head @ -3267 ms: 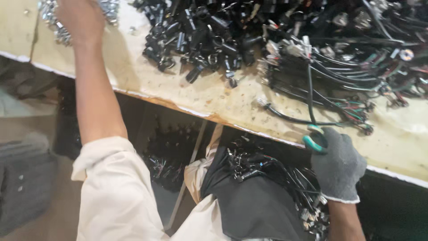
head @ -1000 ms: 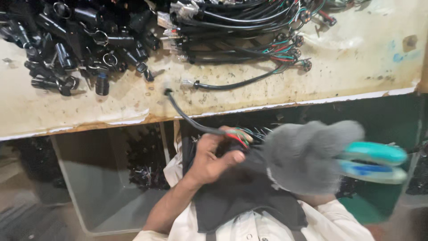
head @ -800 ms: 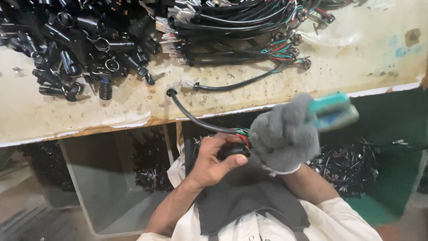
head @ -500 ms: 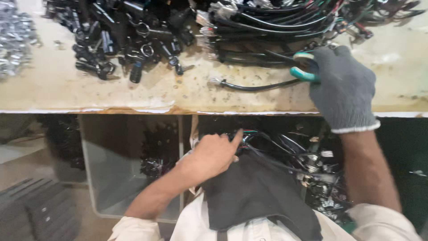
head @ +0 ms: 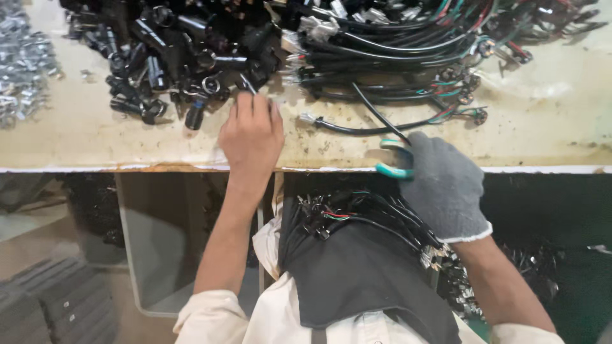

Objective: The person uses pliers to strip insulation from the ends of black electrical wires, pulling the cut insulation off by hand. They sort through piles of wire connectors and plugs on the workbench, place processed wires aside, and drop scrap pieces into a bin below the table.

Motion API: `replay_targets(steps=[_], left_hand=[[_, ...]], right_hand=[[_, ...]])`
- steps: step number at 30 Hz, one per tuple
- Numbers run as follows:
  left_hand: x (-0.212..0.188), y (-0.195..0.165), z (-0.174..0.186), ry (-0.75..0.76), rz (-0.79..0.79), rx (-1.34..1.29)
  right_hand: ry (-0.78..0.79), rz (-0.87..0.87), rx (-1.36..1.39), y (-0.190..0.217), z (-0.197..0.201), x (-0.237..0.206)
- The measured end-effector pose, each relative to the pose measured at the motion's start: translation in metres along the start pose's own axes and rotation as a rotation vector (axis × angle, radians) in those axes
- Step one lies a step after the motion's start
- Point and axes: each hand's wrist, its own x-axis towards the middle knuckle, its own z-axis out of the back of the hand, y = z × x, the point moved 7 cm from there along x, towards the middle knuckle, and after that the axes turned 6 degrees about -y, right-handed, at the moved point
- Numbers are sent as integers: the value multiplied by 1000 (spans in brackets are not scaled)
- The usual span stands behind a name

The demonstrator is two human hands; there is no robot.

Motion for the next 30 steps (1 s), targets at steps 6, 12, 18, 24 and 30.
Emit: replay_targets(steps=[6,12,18,24,30], left_hand=[[-14,16,17,-44,154,-68],[-9,9,14,-23,199,-528],[-78,-65,21,453,467,-1677],[-109,-98,12,767,587,-1686],[-96,-95,25,435,233,-1104]], right_hand=[[3,33,94,-8,-7,5],[-8,-85,484,-40,-15,-3],[-40,-210,1092,-9,-10,-33],[73,126,1220,29,7,-25],[45,60,1006,33,8,-18]])
